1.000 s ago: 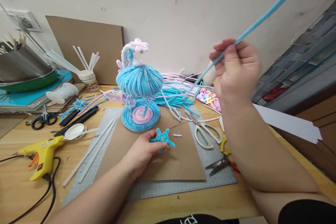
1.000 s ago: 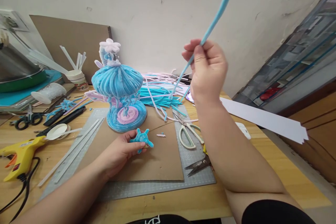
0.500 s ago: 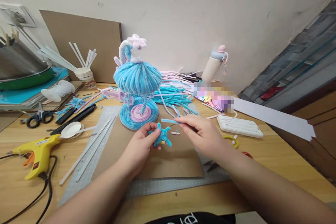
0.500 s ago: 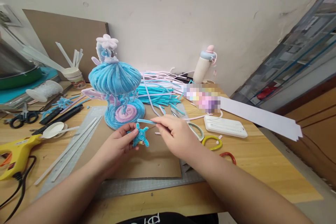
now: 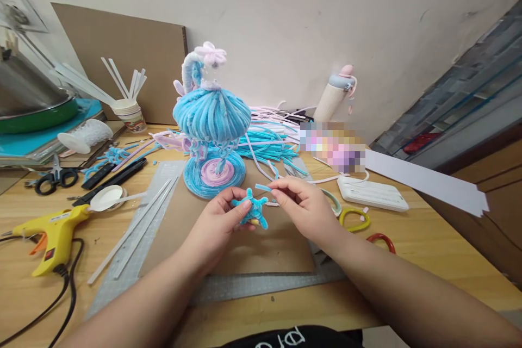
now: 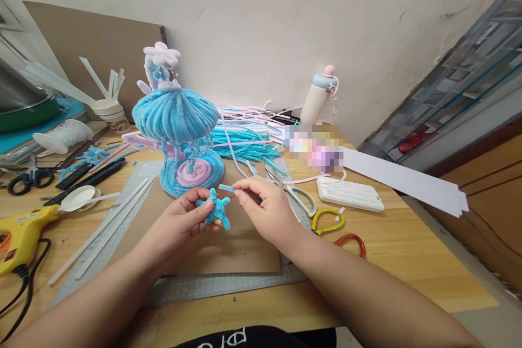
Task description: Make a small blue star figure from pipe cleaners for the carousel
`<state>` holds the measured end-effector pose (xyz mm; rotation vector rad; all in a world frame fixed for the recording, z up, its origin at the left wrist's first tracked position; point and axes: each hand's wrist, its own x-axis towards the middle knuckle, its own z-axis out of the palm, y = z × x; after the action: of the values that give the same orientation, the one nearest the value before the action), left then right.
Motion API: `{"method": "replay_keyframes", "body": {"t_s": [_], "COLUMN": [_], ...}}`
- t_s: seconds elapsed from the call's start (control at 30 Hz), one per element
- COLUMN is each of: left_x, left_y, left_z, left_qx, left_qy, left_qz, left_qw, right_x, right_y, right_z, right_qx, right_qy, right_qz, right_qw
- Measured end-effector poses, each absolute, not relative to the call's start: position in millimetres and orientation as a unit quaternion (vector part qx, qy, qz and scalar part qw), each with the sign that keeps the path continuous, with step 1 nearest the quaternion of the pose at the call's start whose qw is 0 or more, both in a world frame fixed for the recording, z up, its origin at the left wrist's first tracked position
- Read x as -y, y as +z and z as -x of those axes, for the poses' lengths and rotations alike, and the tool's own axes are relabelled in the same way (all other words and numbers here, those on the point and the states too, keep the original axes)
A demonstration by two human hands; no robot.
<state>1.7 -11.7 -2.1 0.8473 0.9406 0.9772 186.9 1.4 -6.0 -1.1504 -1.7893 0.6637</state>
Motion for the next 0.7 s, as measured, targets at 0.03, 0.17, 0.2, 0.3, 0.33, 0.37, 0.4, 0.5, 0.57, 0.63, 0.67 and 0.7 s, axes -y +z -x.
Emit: {"method": "replay_keyframes", "body": {"t_s": [0.03,0.17,0.2,0.3,0.33,0.37,0.4,0.5,0.57,0.63,0.67,0.7], "left_x": [12,11,11,11,11,11,11,11,11,11,12,12], "left_y": [-2,-2,-2,-2,-2,-2,-1,-2,-3,-3,-4,-3], "left_z": [-2,-1,-1,0,0,0,0,-1,-1,0,0,0], "left_qx": [-0.42,-0.42,-0.42,-0.425,-0.425,-0.425,-0.424,-0.421,-0.424,-0.434,-0.442,-0.45], "left_qy": [0.439,0.439,0.436,0.418,0.413,0.412,0.413,0.424,0.425,0.422,0.421,0.422], "left_qz": [-0.383,-0.394,-0.399,-0.429,-0.44,-0.449,-0.455,-0.471,-0.492,-0.525,-0.545,-0.566], "left_qw": [0.696,0.69,0.689,0.679,0.674,0.67,0.666,0.649,0.63,0.599,0.575,0.547], "right_x": [-2,-1,-1,0,0,0,0,-1,-1,-1,-1,-1], "right_y": [-7,-5,-4,0,1,2,2,4,5,6,6,7], "right_z": [-188,-188,-188,-186,-185,-185,-185,-185,-186,-187,-188,-189], "right_qx": [0.72,0.72,0.719,0.707,0.7,0.693,0.686,0.673,0.672,0.678,0.682,0.688], "right_qy": [0.274,0.295,0.307,0.364,0.386,0.408,0.428,0.465,0.472,0.472,0.47,0.469], "right_qz": [0.462,0.465,0.465,0.46,0.456,0.45,0.444,0.43,0.425,0.422,0.419,0.416], "right_qw": [0.439,0.423,0.415,0.396,0.392,0.388,0.386,0.382,0.38,0.374,0.37,0.367]}}
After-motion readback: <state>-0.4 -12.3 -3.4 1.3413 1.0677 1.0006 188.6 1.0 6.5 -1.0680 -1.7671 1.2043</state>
